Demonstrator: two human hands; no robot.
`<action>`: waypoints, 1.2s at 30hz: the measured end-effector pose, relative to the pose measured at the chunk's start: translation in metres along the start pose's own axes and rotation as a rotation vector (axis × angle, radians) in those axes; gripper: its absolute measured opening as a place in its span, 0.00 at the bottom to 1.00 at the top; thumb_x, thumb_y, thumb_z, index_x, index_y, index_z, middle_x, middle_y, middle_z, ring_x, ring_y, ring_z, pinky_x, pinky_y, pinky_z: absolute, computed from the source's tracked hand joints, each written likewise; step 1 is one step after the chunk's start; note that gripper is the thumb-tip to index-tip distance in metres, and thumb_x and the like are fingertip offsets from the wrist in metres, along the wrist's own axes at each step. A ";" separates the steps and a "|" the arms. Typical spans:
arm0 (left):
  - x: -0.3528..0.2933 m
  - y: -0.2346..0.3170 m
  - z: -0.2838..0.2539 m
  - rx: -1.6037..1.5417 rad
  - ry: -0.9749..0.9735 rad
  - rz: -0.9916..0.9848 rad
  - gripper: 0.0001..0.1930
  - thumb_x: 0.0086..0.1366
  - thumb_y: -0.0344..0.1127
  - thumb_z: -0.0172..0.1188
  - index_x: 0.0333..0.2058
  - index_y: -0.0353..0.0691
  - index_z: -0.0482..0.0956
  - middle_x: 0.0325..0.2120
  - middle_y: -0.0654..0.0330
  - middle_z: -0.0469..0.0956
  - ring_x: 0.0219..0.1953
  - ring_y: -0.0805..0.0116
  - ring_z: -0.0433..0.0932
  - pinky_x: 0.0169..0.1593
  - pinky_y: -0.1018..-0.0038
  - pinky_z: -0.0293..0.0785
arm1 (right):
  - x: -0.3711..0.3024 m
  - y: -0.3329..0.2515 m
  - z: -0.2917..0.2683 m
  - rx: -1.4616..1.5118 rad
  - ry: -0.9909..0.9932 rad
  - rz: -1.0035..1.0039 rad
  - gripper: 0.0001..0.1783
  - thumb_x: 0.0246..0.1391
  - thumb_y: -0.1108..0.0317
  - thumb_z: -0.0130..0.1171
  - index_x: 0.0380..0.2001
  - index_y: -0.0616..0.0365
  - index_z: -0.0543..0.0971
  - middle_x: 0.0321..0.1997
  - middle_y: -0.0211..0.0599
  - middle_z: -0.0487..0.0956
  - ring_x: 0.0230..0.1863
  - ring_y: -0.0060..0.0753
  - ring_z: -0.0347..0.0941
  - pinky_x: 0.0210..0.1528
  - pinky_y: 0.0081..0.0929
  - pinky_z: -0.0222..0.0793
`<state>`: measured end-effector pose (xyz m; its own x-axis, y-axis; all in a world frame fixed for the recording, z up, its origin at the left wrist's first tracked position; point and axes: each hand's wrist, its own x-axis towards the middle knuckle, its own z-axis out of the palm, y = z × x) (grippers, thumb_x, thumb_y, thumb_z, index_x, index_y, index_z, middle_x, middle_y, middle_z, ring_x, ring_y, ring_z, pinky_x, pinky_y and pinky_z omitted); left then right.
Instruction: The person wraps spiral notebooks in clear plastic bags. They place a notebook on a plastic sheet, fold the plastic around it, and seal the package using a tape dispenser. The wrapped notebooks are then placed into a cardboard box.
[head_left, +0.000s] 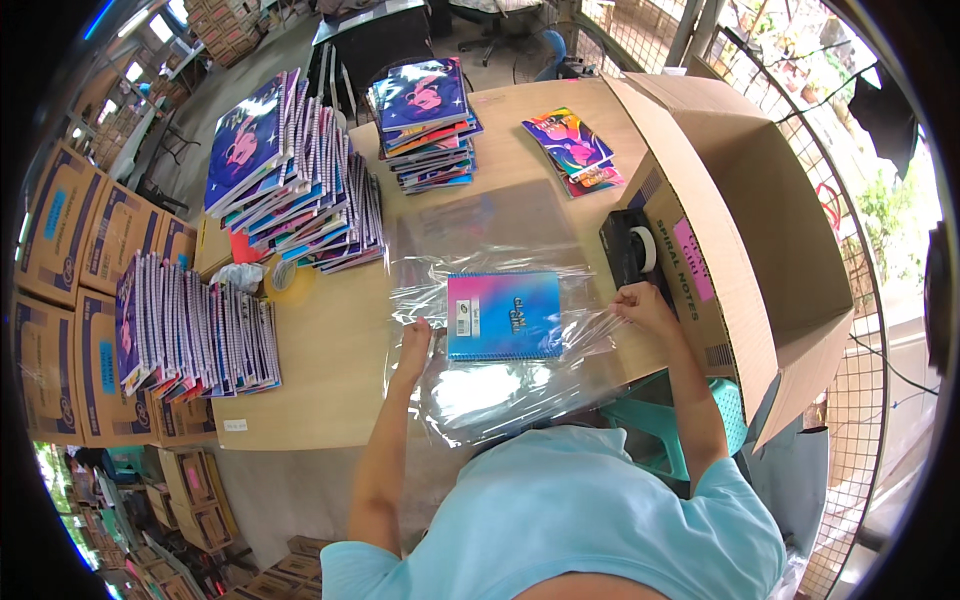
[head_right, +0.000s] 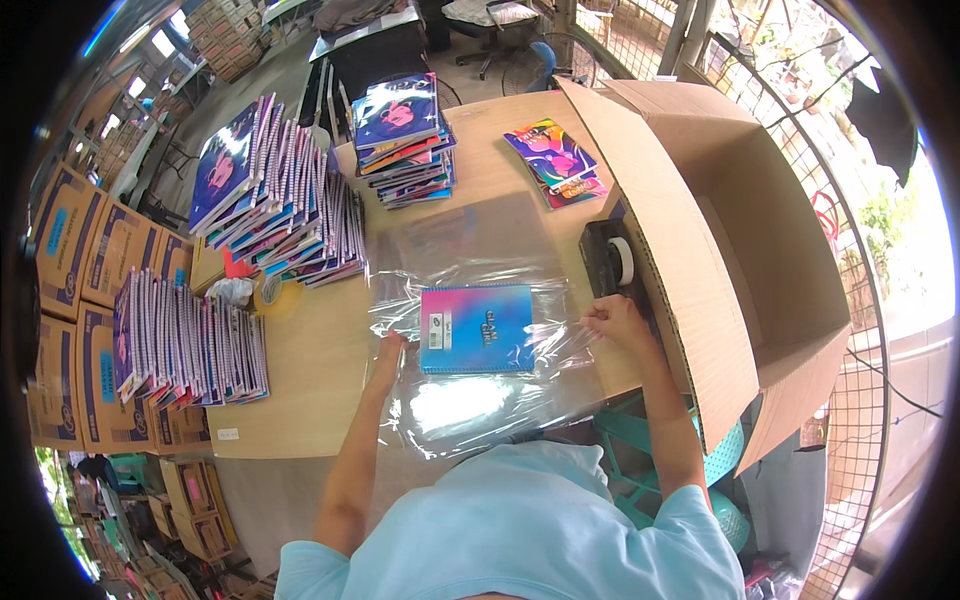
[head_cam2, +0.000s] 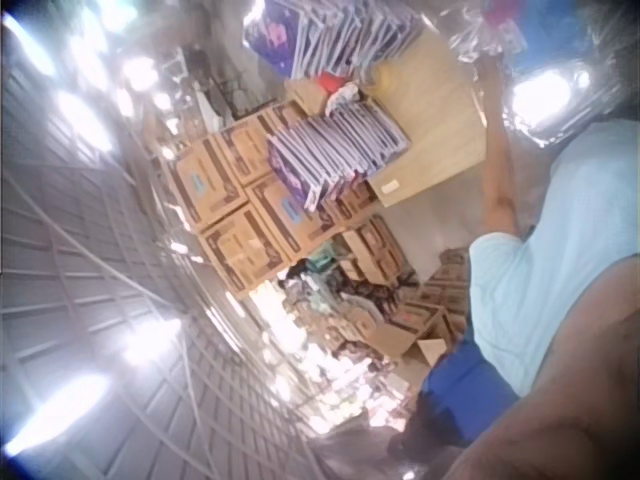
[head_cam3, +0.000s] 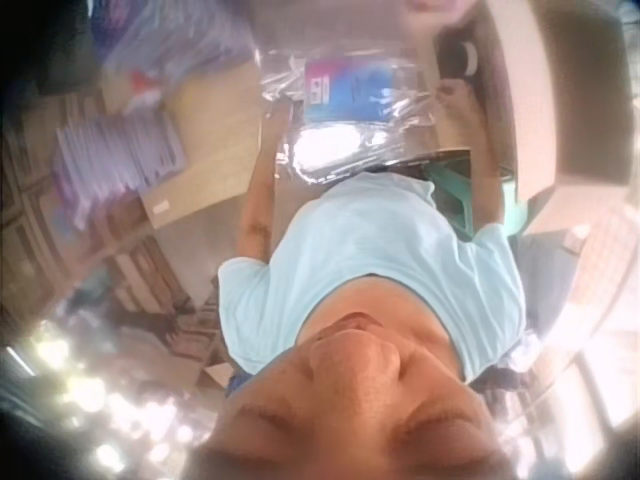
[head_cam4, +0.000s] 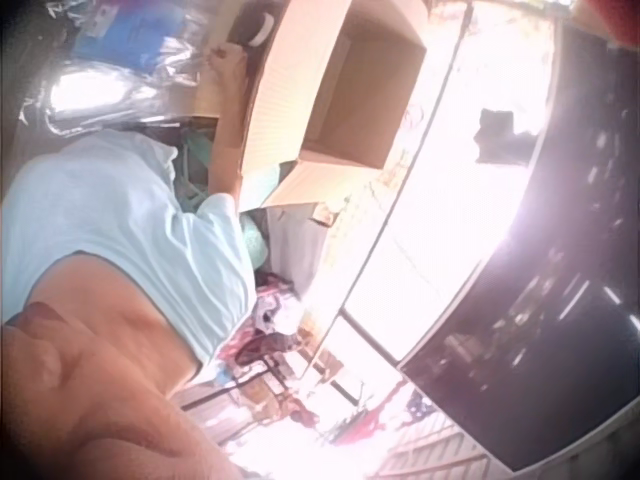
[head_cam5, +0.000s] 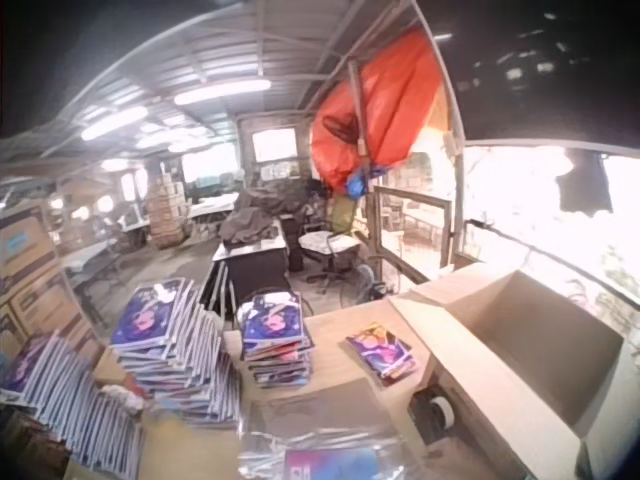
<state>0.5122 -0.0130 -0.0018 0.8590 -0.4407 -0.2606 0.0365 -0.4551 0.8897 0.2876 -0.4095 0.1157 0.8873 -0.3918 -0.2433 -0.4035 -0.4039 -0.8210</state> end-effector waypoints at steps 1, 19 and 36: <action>-0.002 0.001 0.006 0.025 0.027 -0.030 0.41 0.65 0.71 0.33 0.48 0.30 0.66 0.32 0.56 0.73 0.38 0.65 0.71 0.46 0.67 0.67 | -0.002 0.002 0.000 0.006 0.011 0.011 0.07 0.47 0.71 0.65 0.27 0.65 0.81 0.20 0.34 0.79 0.22 0.18 0.74 0.26 0.21 0.70; -0.047 0.044 -0.063 -0.262 -0.021 0.094 0.20 0.53 0.28 0.64 0.47 0.34 0.74 0.58 0.53 0.60 0.54 0.62 0.67 0.56 0.65 0.66 | 0.026 0.009 0.000 -0.111 -0.018 0.060 0.06 0.45 0.73 0.65 0.26 0.67 0.81 0.19 0.35 0.80 0.20 0.18 0.75 0.22 0.20 0.71; -0.105 0.117 0.108 0.810 -0.107 0.550 0.38 0.56 0.60 0.58 0.64 0.57 0.58 0.64 0.42 0.48 0.65 0.37 0.48 0.57 0.29 0.43 | 0.058 -0.063 0.027 -0.474 0.301 -0.177 0.11 0.43 0.66 0.64 0.32 0.56 0.82 0.37 0.44 0.78 0.45 0.43 0.75 0.47 0.38 0.70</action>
<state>0.3709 -0.1038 0.0889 0.5993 -0.7993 0.0444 -0.7494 -0.5407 0.3821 0.3706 -0.3842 0.1392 0.8760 -0.4737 0.0906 -0.3720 -0.7832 -0.4981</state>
